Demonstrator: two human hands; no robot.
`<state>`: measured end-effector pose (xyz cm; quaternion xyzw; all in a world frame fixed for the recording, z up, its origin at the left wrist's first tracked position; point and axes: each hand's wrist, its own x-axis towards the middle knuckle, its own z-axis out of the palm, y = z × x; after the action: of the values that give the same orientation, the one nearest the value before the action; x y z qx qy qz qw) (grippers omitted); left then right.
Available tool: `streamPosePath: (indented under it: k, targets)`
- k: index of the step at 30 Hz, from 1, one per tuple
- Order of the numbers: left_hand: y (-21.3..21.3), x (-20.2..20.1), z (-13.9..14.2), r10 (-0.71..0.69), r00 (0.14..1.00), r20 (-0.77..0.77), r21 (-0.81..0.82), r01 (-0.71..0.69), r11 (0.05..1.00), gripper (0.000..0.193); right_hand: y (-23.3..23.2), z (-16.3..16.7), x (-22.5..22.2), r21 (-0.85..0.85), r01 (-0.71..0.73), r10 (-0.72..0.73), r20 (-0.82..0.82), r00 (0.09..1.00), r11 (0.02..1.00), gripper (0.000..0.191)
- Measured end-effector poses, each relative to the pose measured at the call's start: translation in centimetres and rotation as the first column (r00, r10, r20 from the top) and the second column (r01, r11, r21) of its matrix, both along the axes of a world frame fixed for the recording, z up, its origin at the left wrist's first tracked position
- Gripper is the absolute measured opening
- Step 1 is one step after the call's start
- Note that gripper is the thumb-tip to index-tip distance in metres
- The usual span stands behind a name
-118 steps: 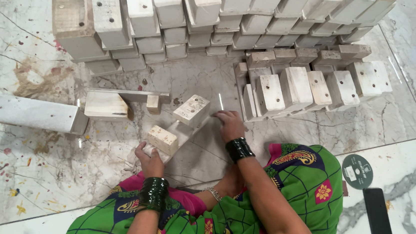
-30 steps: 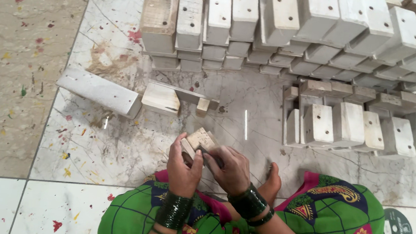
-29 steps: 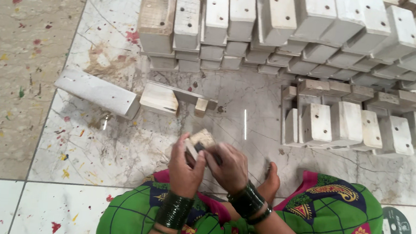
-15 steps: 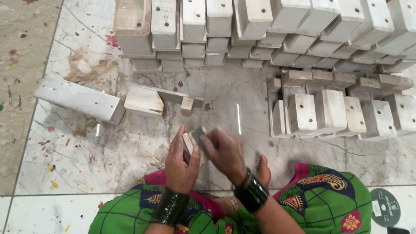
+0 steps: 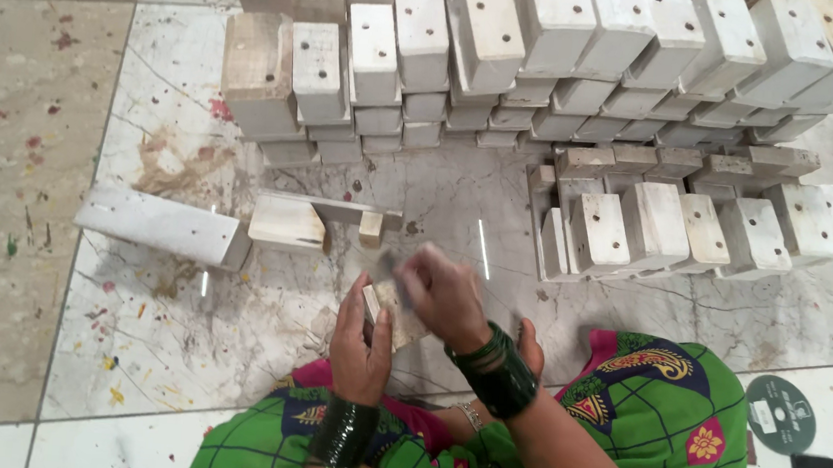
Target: The person sits on the floor among stacks of small white wooden blocks and sands individual blocks by hand with a small abrasive pad, rubbing the surfaces and edges of one block at a time before setting it aside and picking up the next block.
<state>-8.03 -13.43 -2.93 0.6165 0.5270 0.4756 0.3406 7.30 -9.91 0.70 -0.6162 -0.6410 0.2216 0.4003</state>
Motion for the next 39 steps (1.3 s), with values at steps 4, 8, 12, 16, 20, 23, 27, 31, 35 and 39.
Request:
streamPosePath:
  k: [4,8,12,16,20,23,27,31,35,39]
  targets:
    - [0.4,-0.4,-0.4,0.023,1.000,0.007,0.069,-0.024,0.997,0.054,-0.6,0.0,0.7,-0.141,-0.040,0.022,-0.129,0.991,0.989,0.013]
    - [0.5,-0.6,-0.6,0.037,0.999,0.025,0.036,-0.038,0.999,0.050,-0.3,0.0,0.7,-0.084,0.085,-0.101,-0.220,0.970,0.993,0.014]
    - [0.7,-0.9,-0.6,-0.039,0.997,0.061,-0.007,0.040,0.999,0.057,-1.6,-1.4,-0.3,-0.042,-0.127,0.119,-0.142,0.983,0.991,0.013]
    - [0.7,-0.6,-1.0,0.010,0.985,-0.173,0.043,-0.003,0.999,0.061,-1.2,-3.9,1.2,-0.146,-0.032,0.005,-0.180,0.984,0.989,0.013]
    - [0.5,-1.0,-1.3,-0.001,1.000,0.015,-0.060,0.002,0.998,0.058,0.8,-6.7,4.5,-0.141,0.186,-0.227,-0.374,0.899,0.972,0.014]
    - [0.3,-1.9,-1.0,-0.046,0.984,0.170,-0.074,0.059,0.996,0.057,-0.9,-9.0,4.6,-0.202,-0.056,-0.055,-0.506,0.861,0.978,0.014]
    - [0.0,-2.0,0.7,-0.052,0.972,0.229,-0.274,0.115,0.955,0.067,-4.8,-11.1,0.7,-0.201,-0.219,-0.037,-0.811,0.584,0.955,0.020]
    - [0.8,-4.3,2.8,-0.208,0.978,-0.033,-0.353,0.183,0.918,0.084,-7.0,-10.2,-2.4,-0.156,-0.166,-0.058,-0.874,0.482,0.974,0.027]
    - [2.9,-8.7,3.1,-0.384,0.923,0.031,-0.370,0.367,0.853,0.081,-7.3,-9.2,-3.9,-0.085,-0.261,0.052,-0.877,0.478,0.962,0.029]
    - [3.5,-9.7,0.9,-0.321,0.940,0.111,-0.353,0.340,0.872,0.067,-6.6,-9.4,-3.6,-0.165,-0.300,0.058,-0.787,0.614,0.939,0.023]
